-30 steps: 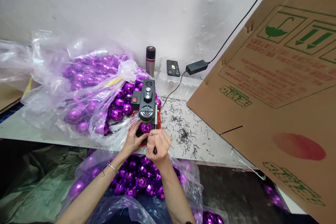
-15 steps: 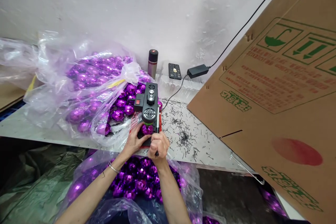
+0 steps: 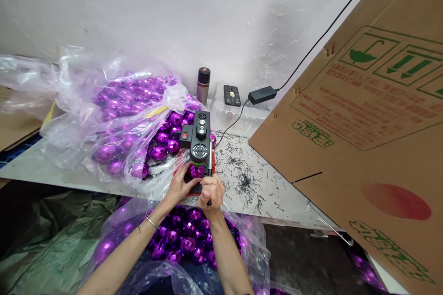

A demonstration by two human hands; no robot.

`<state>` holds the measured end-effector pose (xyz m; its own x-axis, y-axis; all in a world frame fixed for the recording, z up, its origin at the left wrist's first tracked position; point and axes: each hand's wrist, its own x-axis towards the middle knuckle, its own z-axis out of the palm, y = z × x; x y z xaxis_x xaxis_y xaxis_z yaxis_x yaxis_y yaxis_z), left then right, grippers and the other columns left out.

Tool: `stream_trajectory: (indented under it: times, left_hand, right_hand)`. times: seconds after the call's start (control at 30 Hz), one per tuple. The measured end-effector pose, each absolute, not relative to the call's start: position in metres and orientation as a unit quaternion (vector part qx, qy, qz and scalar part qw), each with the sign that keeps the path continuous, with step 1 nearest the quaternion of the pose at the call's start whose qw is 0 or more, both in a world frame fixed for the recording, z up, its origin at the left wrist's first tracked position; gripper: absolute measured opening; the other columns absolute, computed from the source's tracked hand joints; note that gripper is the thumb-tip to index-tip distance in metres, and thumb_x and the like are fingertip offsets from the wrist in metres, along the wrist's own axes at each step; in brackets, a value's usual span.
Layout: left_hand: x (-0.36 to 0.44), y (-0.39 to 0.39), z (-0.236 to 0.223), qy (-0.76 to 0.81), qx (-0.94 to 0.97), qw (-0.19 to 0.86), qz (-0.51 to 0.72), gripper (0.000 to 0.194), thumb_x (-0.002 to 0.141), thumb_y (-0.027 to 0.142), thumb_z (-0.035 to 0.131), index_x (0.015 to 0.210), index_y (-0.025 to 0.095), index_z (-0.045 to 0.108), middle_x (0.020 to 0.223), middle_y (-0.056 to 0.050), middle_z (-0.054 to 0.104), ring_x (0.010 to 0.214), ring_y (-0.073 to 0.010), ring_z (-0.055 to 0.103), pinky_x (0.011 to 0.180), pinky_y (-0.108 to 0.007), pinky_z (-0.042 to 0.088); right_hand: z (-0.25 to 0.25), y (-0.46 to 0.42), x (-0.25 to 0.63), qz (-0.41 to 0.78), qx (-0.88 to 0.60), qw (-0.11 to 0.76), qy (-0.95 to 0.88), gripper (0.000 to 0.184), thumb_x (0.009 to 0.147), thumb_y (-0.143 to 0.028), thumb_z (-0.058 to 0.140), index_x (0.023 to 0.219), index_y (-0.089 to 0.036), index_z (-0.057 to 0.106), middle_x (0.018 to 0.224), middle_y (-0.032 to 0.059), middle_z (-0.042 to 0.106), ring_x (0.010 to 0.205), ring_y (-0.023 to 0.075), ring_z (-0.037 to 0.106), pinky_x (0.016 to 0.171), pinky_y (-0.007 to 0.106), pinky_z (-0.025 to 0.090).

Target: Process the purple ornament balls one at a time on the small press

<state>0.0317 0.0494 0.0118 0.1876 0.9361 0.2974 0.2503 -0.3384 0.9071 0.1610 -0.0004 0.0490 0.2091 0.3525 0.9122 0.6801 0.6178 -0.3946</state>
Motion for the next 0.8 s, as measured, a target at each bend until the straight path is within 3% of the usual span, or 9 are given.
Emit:
stream_trajectory:
  times: [0.23, 0.43, 0.57, 0.8]
  left_hand:
    - [0.032, 0.048, 0.011, 0.44, 0.679, 0.363, 0.462, 0.055, 0.083, 0.042, 0.082, 0.13, 0.023, 0.065, 0.132, -0.013, 0.071, 0.125, -0.0324, 0.066, 0.11, -0.049, 0.051]
    - [0.032, 0.053, 0.01, 0.445, 0.676, 0.367, 0.458, 0.057, 0.08, 0.041, 0.085, 0.131, 0.022, 0.065, 0.133, -0.013, 0.072, 0.126, -0.0331, 0.067, 0.11, -0.05, 0.051]
    - [0.03, 0.048, 0.01, 0.445, 0.677, 0.359, 0.465, 0.06, 0.082, 0.044, 0.084, 0.135, 0.023, 0.064, 0.134, -0.013, 0.071, 0.127, -0.0331, 0.067, 0.112, -0.051, 0.051]
    - [-0.007, -0.039, -0.01, 0.341, 0.801, 0.207, 0.447, 0.066, 0.091, 0.049, 0.074, 0.15, 0.025, 0.054, 0.132, -0.015, 0.072, 0.125, -0.0322, 0.069, 0.107, -0.048, 0.056]
  right_hand:
    - [0.053, -0.002, 0.164, -0.153, -0.408, 0.606, -0.665, 0.035, 0.108, -0.029, 0.028, 0.076, -0.026, 0.043, 0.066, -0.002, 0.055, 0.057, 0.0139, 0.056, 0.06, 0.033, 0.046]
    - [0.117, -0.008, 0.16, -0.088, -0.42, 0.645, -0.633, 0.03, 0.103, -0.015, 0.041, 0.074, -0.023, 0.049, 0.067, -0.0009, 0.054, 0.06, 0.0123, 0.051, 0.054, 0.029, 0.038]
    - [0.152, -0.008, 0.156, -0.022, -0.477, 0.653, -0.588, 0.035, 0.103, -0.017, 0.045, 0.069, -0.023, 0.047, 0.065, -0.0024, 0.047, 0.061, 0.0119, 0.05, 0.057, 0.029, 0.039]
    - [0.144, -0.01, 0.151, -0.032, -0.462, 0.668, -0.583, 0.034, 0.103, -0.016, 0.046, 0.07, -0.022, 0.05, 0.065, -0.0022, 0.051, 0.062, 0.0119, 0.052, 0.059, 0.029, 0.04]
